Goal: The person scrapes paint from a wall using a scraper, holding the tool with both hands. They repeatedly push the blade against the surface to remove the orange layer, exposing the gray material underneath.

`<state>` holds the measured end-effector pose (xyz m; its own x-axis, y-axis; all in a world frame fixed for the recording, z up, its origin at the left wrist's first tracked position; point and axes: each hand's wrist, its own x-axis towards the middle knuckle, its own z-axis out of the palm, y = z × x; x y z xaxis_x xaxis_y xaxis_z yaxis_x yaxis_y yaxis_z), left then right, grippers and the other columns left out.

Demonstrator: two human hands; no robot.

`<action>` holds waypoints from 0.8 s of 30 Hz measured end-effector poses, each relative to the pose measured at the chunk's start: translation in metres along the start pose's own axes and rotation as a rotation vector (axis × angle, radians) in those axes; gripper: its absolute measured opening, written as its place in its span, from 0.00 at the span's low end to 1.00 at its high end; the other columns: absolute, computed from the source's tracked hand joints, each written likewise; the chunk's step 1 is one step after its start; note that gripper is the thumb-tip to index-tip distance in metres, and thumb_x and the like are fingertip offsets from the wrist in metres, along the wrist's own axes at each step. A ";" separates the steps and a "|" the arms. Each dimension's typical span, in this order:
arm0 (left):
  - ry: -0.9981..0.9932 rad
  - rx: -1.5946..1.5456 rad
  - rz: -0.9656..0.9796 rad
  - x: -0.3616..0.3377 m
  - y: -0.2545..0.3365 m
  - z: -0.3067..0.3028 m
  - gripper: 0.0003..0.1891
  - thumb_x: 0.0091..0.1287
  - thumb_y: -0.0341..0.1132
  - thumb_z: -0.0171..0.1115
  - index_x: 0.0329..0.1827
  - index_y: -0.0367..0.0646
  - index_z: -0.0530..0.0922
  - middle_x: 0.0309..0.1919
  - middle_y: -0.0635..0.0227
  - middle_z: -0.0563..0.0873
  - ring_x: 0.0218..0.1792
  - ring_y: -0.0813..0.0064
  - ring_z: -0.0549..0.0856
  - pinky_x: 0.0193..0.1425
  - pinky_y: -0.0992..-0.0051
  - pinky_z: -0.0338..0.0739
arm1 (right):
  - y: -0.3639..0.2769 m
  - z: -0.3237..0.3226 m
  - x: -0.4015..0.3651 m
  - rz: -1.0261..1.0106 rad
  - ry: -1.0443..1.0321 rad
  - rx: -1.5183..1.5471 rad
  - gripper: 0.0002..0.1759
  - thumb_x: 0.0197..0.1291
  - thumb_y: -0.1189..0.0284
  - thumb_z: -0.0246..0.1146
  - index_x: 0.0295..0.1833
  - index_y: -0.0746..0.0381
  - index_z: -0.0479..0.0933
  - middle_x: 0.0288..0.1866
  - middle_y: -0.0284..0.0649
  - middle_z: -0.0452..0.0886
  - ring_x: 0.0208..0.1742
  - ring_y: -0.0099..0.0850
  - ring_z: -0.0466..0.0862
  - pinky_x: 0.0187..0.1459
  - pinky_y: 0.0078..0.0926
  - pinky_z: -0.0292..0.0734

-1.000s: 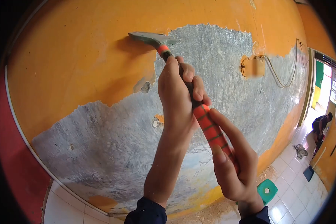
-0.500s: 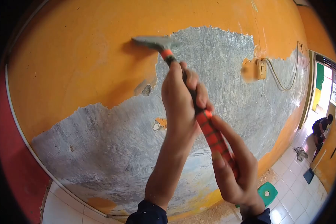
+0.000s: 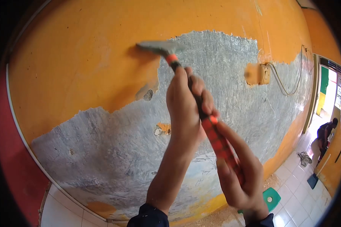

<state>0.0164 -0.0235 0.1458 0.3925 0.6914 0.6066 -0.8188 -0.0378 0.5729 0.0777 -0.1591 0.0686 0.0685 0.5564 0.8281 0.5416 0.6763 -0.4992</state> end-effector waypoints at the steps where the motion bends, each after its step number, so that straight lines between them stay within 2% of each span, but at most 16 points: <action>1: -0.008 -0.004 0.039 0.008 0.001 0.003 0.11 0.74 0.46 0.42 0.43 0.48 0.64 0.21 0.78 0.67 0.10 0.82 0.67 0.11 0.74 0.68 | -0.002 0.000 0.005 0.076 0.000 0.047 0.32 0.61 0.77 0.54 0.72 0.70 0.57 0.57 0.52 0.79 0.32 0.26 0.84 0.35 0.19 0.75; 2: -0.018 -0.012 0.080 0.012 0.001 0.005 0.12 0.74 0.48 0.43 0.44 0.49 0.64 0.20 0.78 0.67 0.09 0.81 0.67 0.10 0.74 0.68 | -0.005 -0.001 0.008 0.149 -0.001 0.091 0.32 0.61 0.78 0.54 0.71 0.70 0.58 0.57 0.52 0.79 0.33 0.27 0.85 0.35 0.19 0.75; 3: -0.006 0.007 0.051 0.009 0.003 0.008 0.12 0.74 0.47 0.42 0.44 0.49 0.64 0.20 0.77 0.67 0.09 0.81 0.67 0.10 0.74 0.69 | -0.007 -0.002 0.009 0.089 0.002 0.046 0.32 0.60 0.78 0.54 0.71 0.69 0.58 0.60 0.54 0.77 0.33 0.27 0.85 0.35 0.18 0.75; 4: -0.008 0.008 0.050 0.004 -0.001 0.003 0.12 0.74 0.47 0.42 0.44 0.49 0.64 0.20 0.77 0.67 0.09 0.81 0.67 0.10 0.74 0.69 | -0.005 -0.001 0.004 0.088 0.004 0.046 0.32 0.60 0.78 0.54 0.71 0.69 0.58 0.60 0.54 0.77 0.33 0.27 0.85 0.35 0.18 0.75; 6: -0.065 -0.049 0.010 -0.003 -0.009 -0.006 0.10 0.74 0.44 0.41 0.44 0.48 0.64 0.21 0.77 0.67 0.10 0.82 0.68 0.12 0.75 0.70 | 0.004 0.002 -0.004 -0.069 0.018 -0.054 0.32 0.61 0.78 0.54 0.72 0.68 0.58 0.60 0.53 0.78 0.29 0.23 0.82 0.33 0.19 0.75; 8: -0.040 -0.038 -0.005 0.005 -0.007 -0.005 0.11 0.74 0.45 0.42 0.44 0.47 0.64 0.20 0.77 0.67 0.10 0.81 0.68 0.11 0.75 0.70 | 0.004 0.004 0.002 0.006 0.014 -0.065 0.32 0.61 0.78 0.54 0.72 0.68 0.58 0.60 0.51 0.77 0.29 0.23 0.82 0.34 0.19 0.75; 10: -0.051 0.011 0.071 0.019 -0.001 0.003 0.13 0.75 0.49 0.43 0.45 0.48 0.64 0.19 0.77 0.67 0.09 0.81 0.68 0.10 0.74 0.70 | 0.006 0.006 0.010 0.101 0.047 0.086 0.32 0.60 0.78 0.55 0.71 0.68 0.58 0.62 0.50 0.77 0.31 0.26 0.85 0.34 0.18 0.75; 12: -0.025 0.024 0.044 0.010 -0.002 0.003 0.14 0.75 0.49 0.43 0.46 0.48 0.64 0.19 0.78 0.67 0.09 0.81 0.68 0.10 0.73 0.69 | 0.001 0.004 0.007 0.062 0.074 0.061 0.32 0.60 0.78 0.55 0.71 0.68 0.58 0.61 0.50 0.77 0.29 0.26 0.84 0.33 0.18 0.75; 14: -0.020 -0.004 -0.008 0.000 -0.006 -0.003 0.12 0.74 0.46 0.43 0.46 0.47 0.64 0.19 0.78 0.67 0.10 0.82 0.68 0.12 0.74 0.69 | 0.008 0.002 -0.003 -0.040 0.015 -0.007 0.32 0.60 0.79 0.55 0.71 0.68 0.59 0.59 0.51 0.78 0.28 0.24 0.83 0.32 0.18 0.74; 16: -0.002 0.019 -0.025 0.007 -0.003 -0.001 0.13 0.74 0.47 0.43 0.45 0.47 0.65 0.20 0.78 0.67 0.10 0.82 0.68 0.12 0.74 0.68 | 0.000 0.002 0.005 0.038 0.012 -0.078 0.32 0.60 0.79 0.55 0.71 0.68 0.59 0.56 0.52 0.80 0.29 0.25 0.84 0.32 0.17 0.74; 18: -0.006 0.031 0.053 0.013 0.000 0.008 0.14 0.74 0.50 0.45 0.45 0.48 0.65 0.20 0.78 0.67 0.09 0.81 0.67 0.11 0.74 0.67 | -0.008 0.002 0.010 0.231 0.054 0.174 0.31 0.63 0.72 0.51 0.69 0.76 0.59 0.63 0.57 0.73 0.60 0.36 0.77 0.60 0.27 0.68; 20: 0.004 0.027 0.041 0.007 -0.003 0.005 0.14 0.74 0.49 0.45 0.45 0.48 0.65 0.20 0.78 0.67 0.09 0.81 0.67 0.11 0.74 0.67 | -0.009 0.002 0.005 0.204 0.062 0.154 0.30 0.63 0.73 0.52 0.69 0.75 0.60 0.62 0.57 0.73 0.59 0.35 0.77 0.59 0.27 0.69; 22: -0.015 0.002 -0.017 0.003 -0.006 -0.002 0.13 0.73 0.48 0.44 0.45 0.47 0.65 0.20 0.78 0.67 0.10 0.81 0.68 0.12 0.74 0.68 | -0.001 0.005 0.004 0.047 0.045 0.019 0.30 0.63 0.73 0.53 0.70 0.74 0.60 0.60 0.52 0.75 0.32 0.18 0.74 0.34 0.14 0.68; 24: -0.002 0.035 0.013 0.015 -0.005 0.000 0.13 0.74 0.48 0.45 0.45 0.48 0.65 0.20 0.78 0.67 0.10 0.81 0.67 0.13 0.74 0.69 | 0.006 0.003 0.009 0.040 0.034 -0.070 0.30 0.63 0.74 0.52 0.70 0.74 0.59 0.60 0.54 0.74 0.33 0.17 0.74 0.34 0.14 0.69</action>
<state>0.0262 -0.0135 0.1522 0.3824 0.6892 0.6154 -0.8090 -0.0721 0.5834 0.0790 -0.1488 0.0718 0.1192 0.5647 0.8166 0.5953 0.6176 -0.5140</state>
